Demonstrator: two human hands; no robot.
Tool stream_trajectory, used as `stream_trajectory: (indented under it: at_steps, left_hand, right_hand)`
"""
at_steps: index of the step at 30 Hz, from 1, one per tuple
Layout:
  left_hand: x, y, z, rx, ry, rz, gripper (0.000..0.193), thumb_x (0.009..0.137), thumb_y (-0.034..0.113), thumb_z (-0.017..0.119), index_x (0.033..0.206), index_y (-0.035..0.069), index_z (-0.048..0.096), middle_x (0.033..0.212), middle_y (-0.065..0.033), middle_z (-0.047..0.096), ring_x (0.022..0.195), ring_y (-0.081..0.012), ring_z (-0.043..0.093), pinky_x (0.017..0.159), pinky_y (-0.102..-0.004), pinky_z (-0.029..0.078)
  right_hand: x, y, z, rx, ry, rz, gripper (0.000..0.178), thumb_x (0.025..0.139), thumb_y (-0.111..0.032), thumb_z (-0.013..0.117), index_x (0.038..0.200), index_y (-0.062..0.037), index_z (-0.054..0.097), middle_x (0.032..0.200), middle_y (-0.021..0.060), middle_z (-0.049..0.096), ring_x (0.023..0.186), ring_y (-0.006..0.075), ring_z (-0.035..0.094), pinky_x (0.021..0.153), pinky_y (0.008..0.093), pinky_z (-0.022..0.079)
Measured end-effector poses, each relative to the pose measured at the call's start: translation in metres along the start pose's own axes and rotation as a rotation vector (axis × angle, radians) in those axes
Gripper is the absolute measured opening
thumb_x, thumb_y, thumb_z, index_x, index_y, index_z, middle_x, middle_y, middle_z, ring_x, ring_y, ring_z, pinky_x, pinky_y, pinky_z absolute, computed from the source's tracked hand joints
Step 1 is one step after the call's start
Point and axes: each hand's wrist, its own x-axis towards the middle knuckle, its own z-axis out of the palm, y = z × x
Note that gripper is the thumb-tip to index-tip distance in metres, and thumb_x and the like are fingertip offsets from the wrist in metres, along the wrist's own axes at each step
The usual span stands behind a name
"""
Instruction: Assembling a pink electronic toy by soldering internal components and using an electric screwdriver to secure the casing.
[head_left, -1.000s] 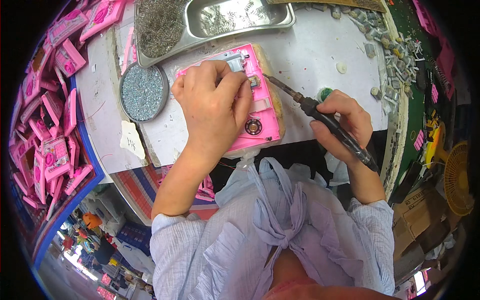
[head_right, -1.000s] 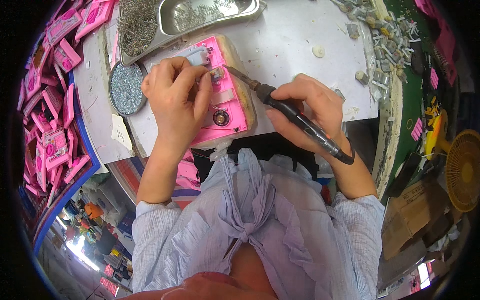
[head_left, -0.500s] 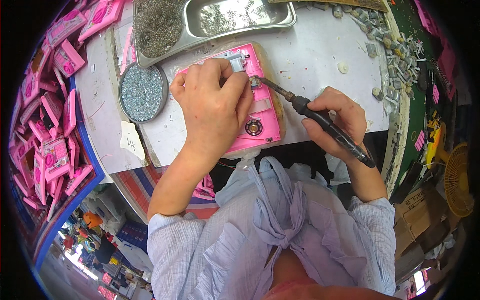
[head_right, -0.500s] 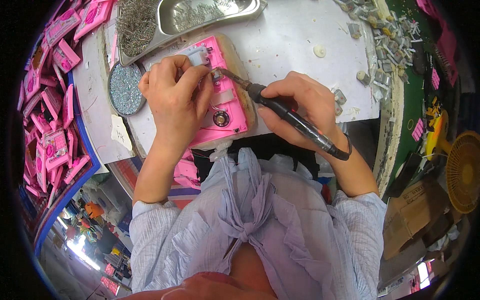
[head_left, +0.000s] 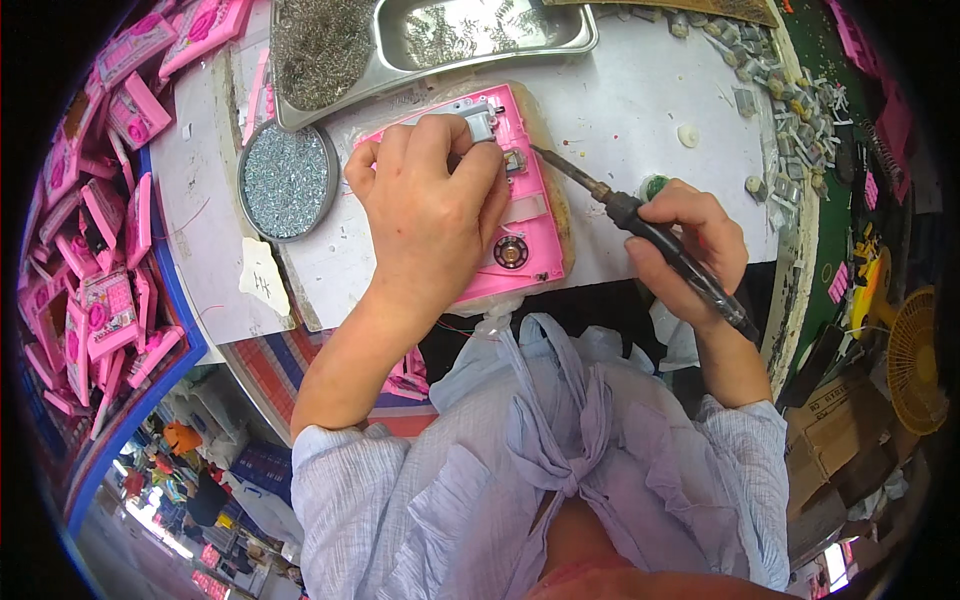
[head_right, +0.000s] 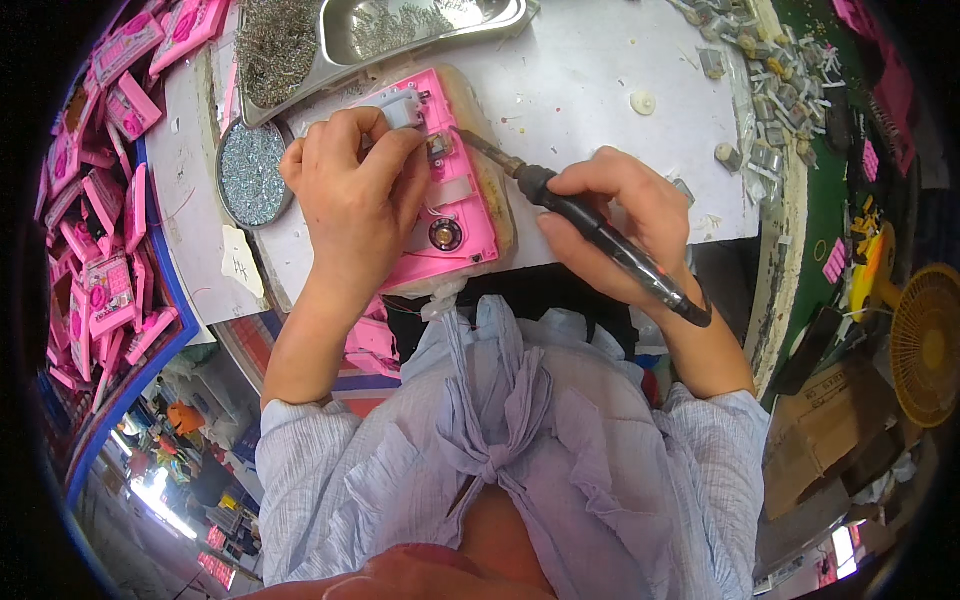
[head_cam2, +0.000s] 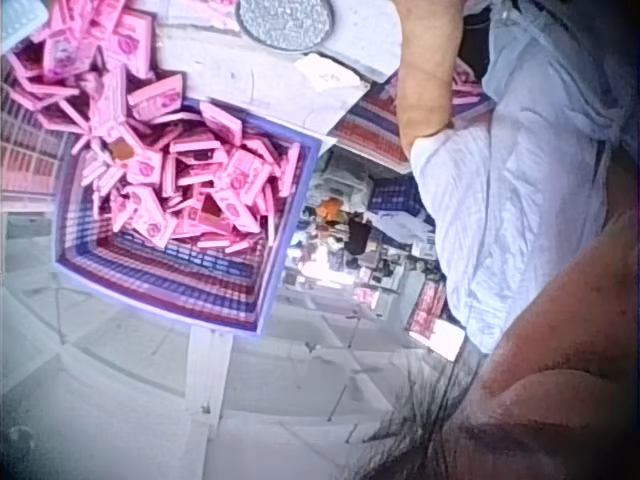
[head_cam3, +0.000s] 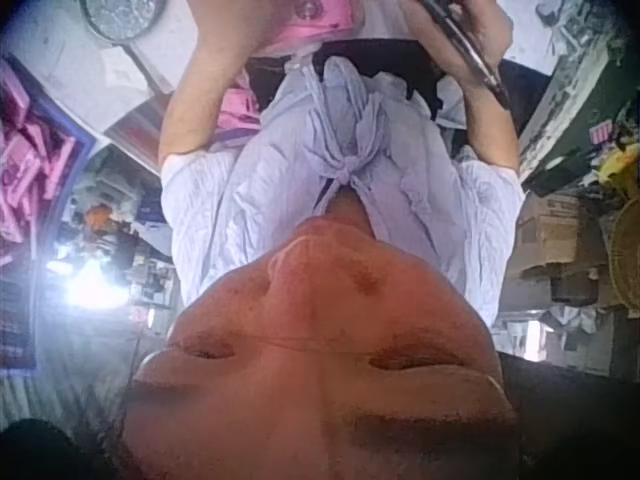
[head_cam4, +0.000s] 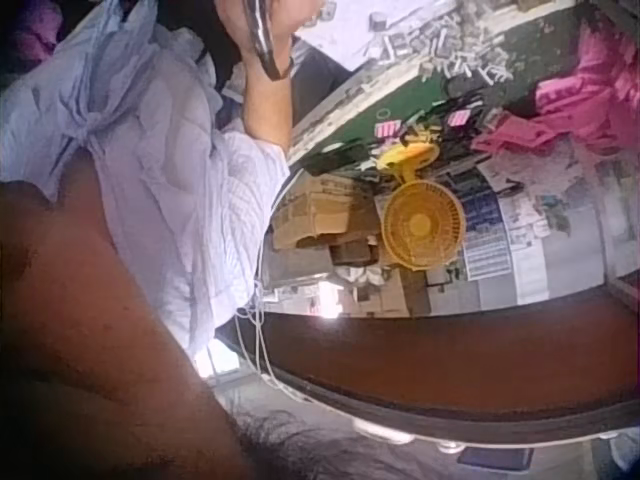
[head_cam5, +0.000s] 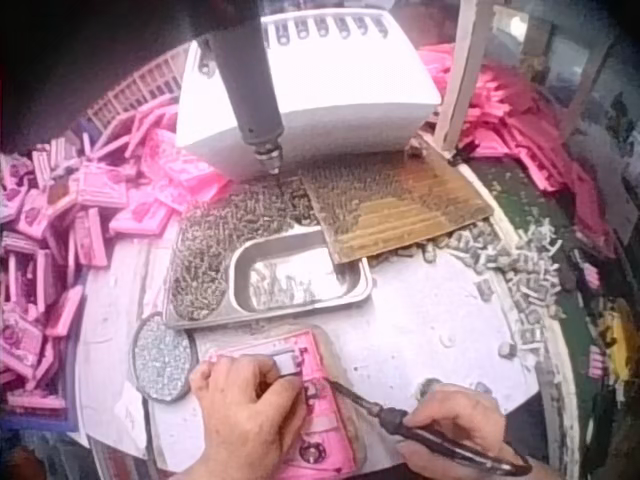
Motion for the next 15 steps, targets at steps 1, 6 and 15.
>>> stream_trajectory:
  at_steps: [1,6,15]
  left_hand:
    - [-0.0002,0.0,0.0,0.004,0.002,0.002,0.016,0.074,0.015,0.079,0.087,0.016,0.072,0.09,-0.0007,0.058,0.085,-0.0216,0.056,0.085,-0.0389,0.034]
    - [-0.0001,0.0,-0.0005,0.008,-0.005,0.001,0.016,0.074,0.015,0.079,0.088,0.016,0.072,0.09,-0.0006,0.058,0.085,-0.0215,0.056,0.086,-0.039,0.034]
    - [-0.0017,0.0005,-0.0013,0.027,-0.025,-0.002,0.018,0.074,0.016,0.08,0.091,0.016,0.073,0.092,-0.0016,0.058,0.088,-0.0216,0.057,0.089,-0.0391,0.033]
  right_hand:
    - [-0.001,0.0004,-0.0005,0.023,0.018,0.003,0.028,0.079,-0.003,0.081,0.103,-0.0017,0.065,0.076,0.0064,0.063,0.059,0.0121,0.055,0.053,0.0243,0.041]
    - [0.0004,-0.0006,-0.0021,-0.021,0.001,-0.007,0.029,0.079,-0.003,0.081,0.104,-0.0017,0.065,0.077,0.0061,0.063,0.06,0.0119,0.055,0.054,0.024,0.042]
    - [0.0017,0.0,-0.0045,-0.007,0.002,-0.017,0.032,0.078,-0.002,0.081,0.105,-0.0011,0.065,0.08,0.0066,0.064,0.063,0.0123,0.056,0.057,0.0244,0.043]
